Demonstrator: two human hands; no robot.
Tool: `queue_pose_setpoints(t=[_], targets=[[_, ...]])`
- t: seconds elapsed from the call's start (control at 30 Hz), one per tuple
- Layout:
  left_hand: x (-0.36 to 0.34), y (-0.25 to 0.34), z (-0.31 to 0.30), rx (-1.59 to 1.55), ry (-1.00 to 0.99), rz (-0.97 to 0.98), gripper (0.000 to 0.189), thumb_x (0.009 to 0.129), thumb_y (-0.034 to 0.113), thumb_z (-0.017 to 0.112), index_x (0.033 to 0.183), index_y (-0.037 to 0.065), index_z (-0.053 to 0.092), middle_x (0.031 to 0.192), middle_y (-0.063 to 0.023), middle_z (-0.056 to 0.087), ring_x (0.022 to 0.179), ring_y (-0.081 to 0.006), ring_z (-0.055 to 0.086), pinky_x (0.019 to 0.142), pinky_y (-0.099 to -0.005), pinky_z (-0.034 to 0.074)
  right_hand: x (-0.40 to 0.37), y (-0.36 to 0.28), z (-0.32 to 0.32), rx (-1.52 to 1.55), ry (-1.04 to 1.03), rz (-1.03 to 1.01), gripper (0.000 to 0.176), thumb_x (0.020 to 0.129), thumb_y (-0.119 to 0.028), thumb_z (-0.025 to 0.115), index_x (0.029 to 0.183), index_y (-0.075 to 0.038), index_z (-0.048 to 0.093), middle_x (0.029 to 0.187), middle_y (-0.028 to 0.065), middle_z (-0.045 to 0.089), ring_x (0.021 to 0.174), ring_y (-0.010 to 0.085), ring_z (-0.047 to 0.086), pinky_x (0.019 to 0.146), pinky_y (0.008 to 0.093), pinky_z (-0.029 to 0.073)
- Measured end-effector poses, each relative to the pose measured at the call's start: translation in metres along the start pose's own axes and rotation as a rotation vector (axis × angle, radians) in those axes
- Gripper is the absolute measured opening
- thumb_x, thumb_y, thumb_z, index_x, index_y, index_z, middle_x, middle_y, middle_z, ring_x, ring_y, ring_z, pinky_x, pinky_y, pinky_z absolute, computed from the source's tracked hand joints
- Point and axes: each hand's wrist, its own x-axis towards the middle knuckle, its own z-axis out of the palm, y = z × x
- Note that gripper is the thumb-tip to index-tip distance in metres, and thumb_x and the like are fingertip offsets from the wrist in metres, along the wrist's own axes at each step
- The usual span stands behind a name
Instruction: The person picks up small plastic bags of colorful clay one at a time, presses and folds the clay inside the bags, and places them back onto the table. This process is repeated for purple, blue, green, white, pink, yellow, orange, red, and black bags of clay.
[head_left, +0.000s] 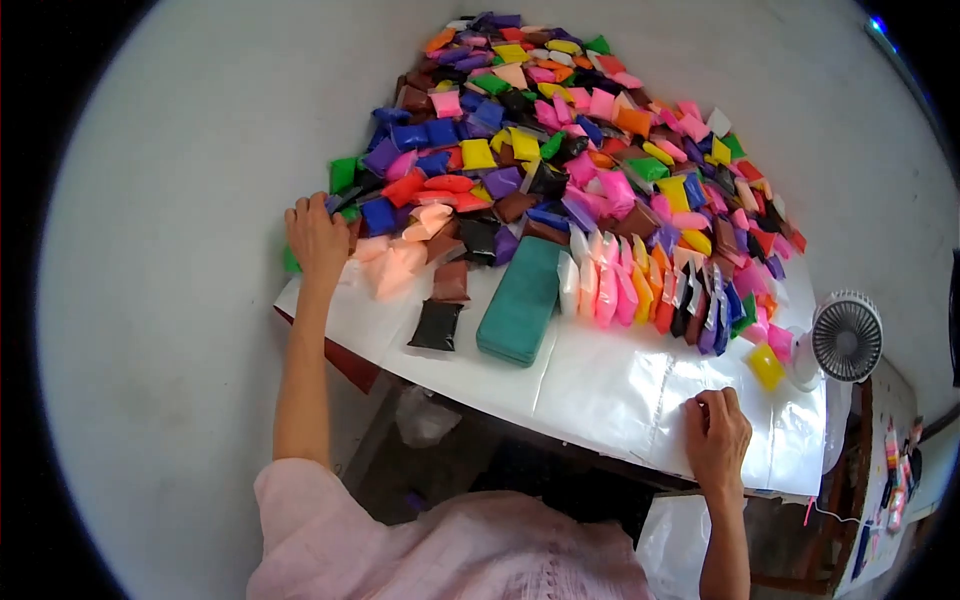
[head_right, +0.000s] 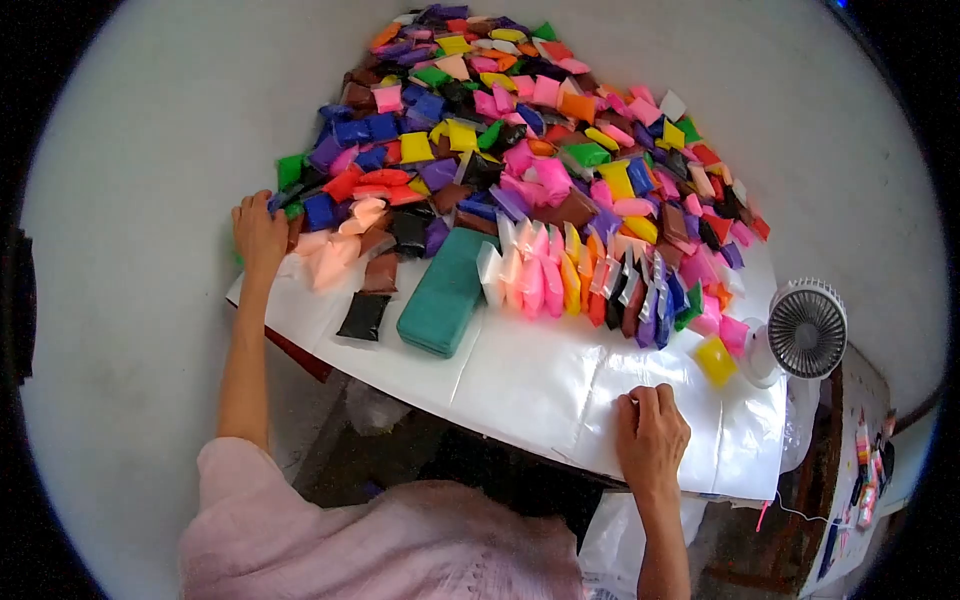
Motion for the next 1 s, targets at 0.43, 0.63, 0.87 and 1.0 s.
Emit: queue_pose_setpoints(t=[0.43, 0.63, 0.87, 1.0], targets=[[0.02, -0.016, 0.02, 0.056, -0.018, 0.221, 0.032, 0.078, 0.014, 0.066, 0.108, 0.004, 0.063, 0.097, -0.013, 0.061, 0.094, -0.0327, 0.055, 0.08, -0.0444, 0.046, -0.001, -0.001, 0.0, 0.007, 0.017, -0.009, 0.01, 0.082, -0.006, 0.065, 0.083, -0.004, 0.056, 0.078, 0.0118, 0.052, 0.063, 0.0303, 0.056, 0.056, 0.0403, 0.044], [0.059, -0.018, 0.047, -0.027, 0.003, 0.113, 0.023, 0.082, 0.014, 0.059, 0.102, 0.003, 0.063, 0.097, -0.0157, 0.061, 0.096, -0.0356, 0.057, 0.076, -0.0481, 0.048, -0.001, -0.002, -0.002, -0.002, 0.015, -0.013, 0.009, 0.083, -0.007, 0.064, 0.082, -0.004, 0.056, 0.078, 0.012, 0.053, 0.064, 0.0305, 0.057, 0.056, 0.0406, 0.045], [0.072, -0.008, 0.065, 0.167, -0.119, 0.079, 0.022, 0.078, 0.008, 0.06, 0.098, 0.0, 0.059, 0.098, -0.0192, 0.06, 0.095, -0.0383, 0.058, 0.08, -0.0477, 0.05, 0.0, -0.003, -0.002, -0.001, 0.017, -0.004, 0.008, 0.083, -0.007, 0.064, 0.082, -0.004, 0.056, 0.079, 0.0122, 0.053, 0.064, 0.0305, 0.057, 0.057, 0.0403, 0.045], [0.069, -0.002, 0.058, 0.092, -0.166, 0.065, 0.028, 0.077, 0.006, 0.059, 0.104, 0.001, 0.056, 0.097, -0.0197, 0.06, 0.094, -0.0394, 0.058, 0.08, -0.0488, 0.049, 0.0, -0.002, -0.001, -0.019, 0.025, -0.025, 0.009, 0.082, -0.007, 0.064, 0.082, -0.003, 0.057, 0.077, 0.0121, 0.053, 0.064, 0.0303, 0.057, 0.056, 0.0399, 0.045]])
